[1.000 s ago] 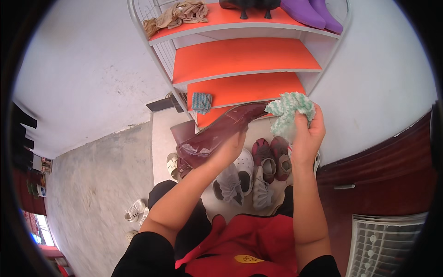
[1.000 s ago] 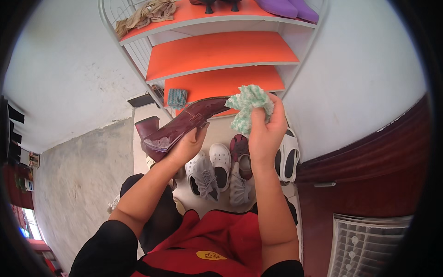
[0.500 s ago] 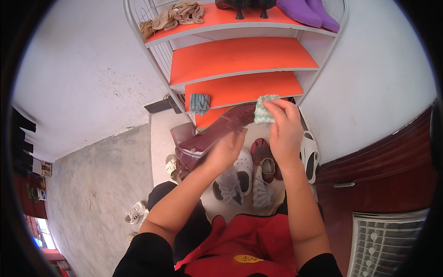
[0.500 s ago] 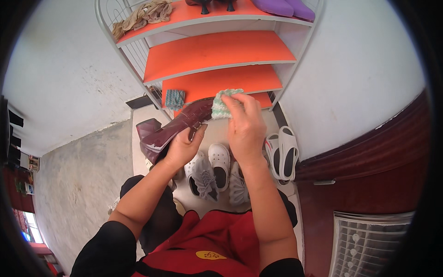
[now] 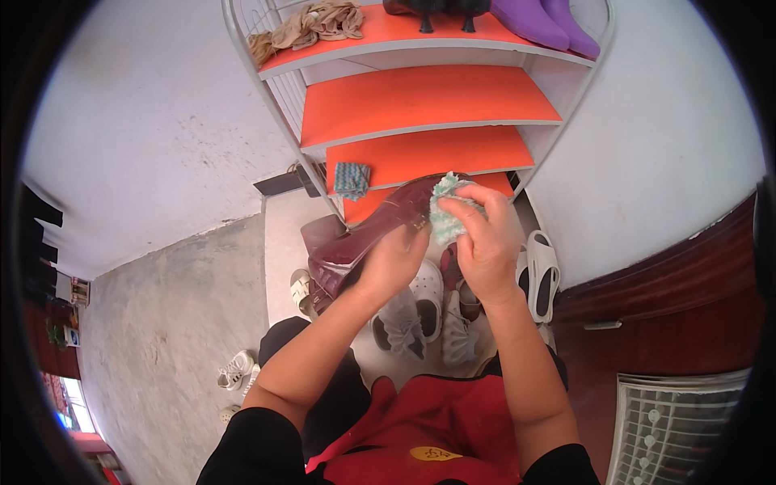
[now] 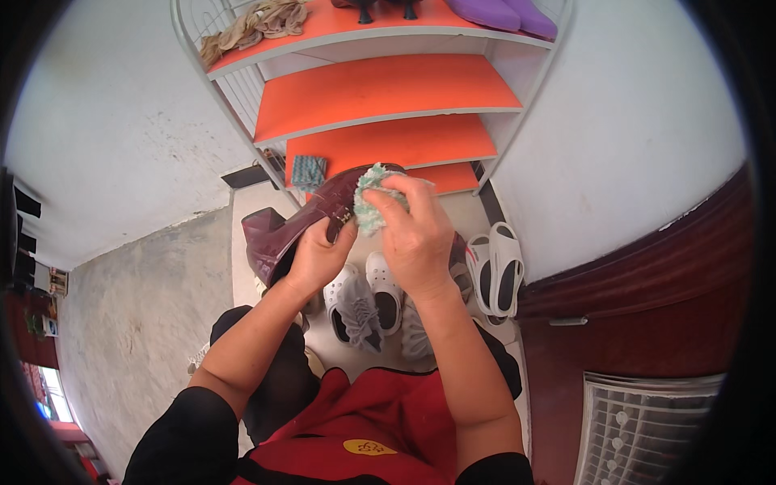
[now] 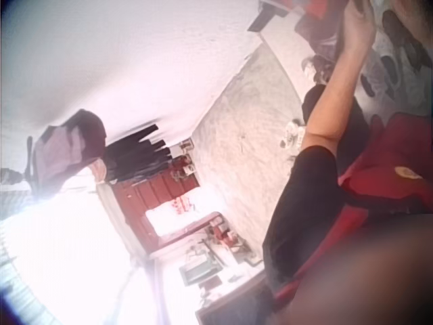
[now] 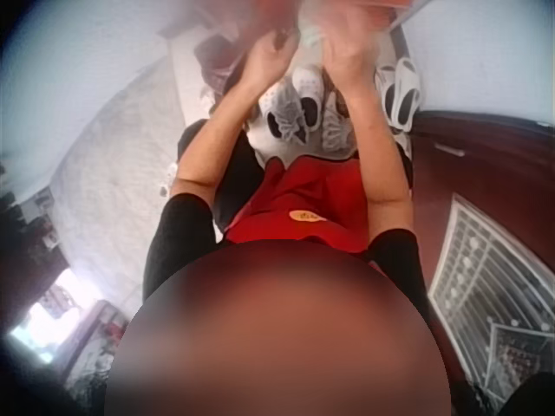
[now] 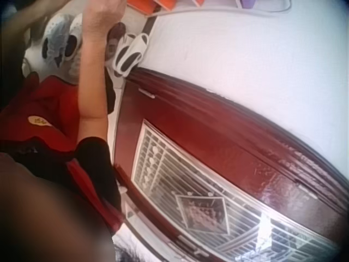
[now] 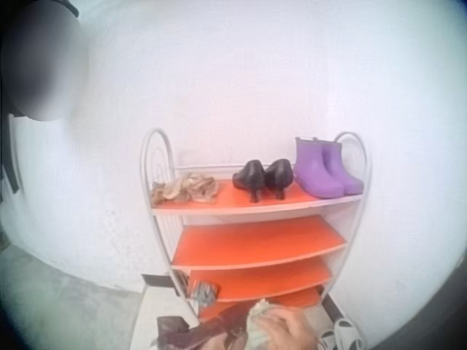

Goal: The person cleans several pairs of shoes using a cloth. They wipe the exterior of each shoe and then place them on a nearby shoe rack.

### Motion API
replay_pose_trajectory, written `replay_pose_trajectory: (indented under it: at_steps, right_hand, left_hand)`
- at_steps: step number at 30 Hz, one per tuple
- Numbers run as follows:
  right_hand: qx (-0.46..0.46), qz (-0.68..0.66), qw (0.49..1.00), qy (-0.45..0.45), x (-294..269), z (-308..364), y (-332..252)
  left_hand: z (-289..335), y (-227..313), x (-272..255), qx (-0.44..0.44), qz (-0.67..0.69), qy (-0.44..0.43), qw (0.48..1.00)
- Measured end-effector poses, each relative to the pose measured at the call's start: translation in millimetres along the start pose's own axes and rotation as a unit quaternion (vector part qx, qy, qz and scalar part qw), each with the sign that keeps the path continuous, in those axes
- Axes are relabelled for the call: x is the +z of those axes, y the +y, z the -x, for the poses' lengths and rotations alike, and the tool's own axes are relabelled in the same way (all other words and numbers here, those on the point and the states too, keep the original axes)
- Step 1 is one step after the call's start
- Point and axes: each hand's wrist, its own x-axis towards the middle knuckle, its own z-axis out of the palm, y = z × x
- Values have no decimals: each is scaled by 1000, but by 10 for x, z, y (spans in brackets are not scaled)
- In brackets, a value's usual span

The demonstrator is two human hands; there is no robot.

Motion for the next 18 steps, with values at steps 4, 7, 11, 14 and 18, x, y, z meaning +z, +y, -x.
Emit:
replay_pose_trajectory:
  at_steps: [4,7,11,14,18]
  right_hand:
    - [55,-34,998,1,-2,15,4]
    - [21,-53,998,-28,44,33,-116]
    - [34,17,999,-12,-42,-14,10]
    - [91,27,996,5,-110,-18,138]
    - [112,-40,992,53,-120,-6,251]
  left_hand:
    - [-7,67,9,8,-3,-3,1000]
    - [24,-88,30,21,-22,-7,1000]
    - [26,-10,33,0,-12,-5,1000]
    - [11,78,-5,-39,-30,-11,999]
    - [-1,-40,5,14,-35,19,999]
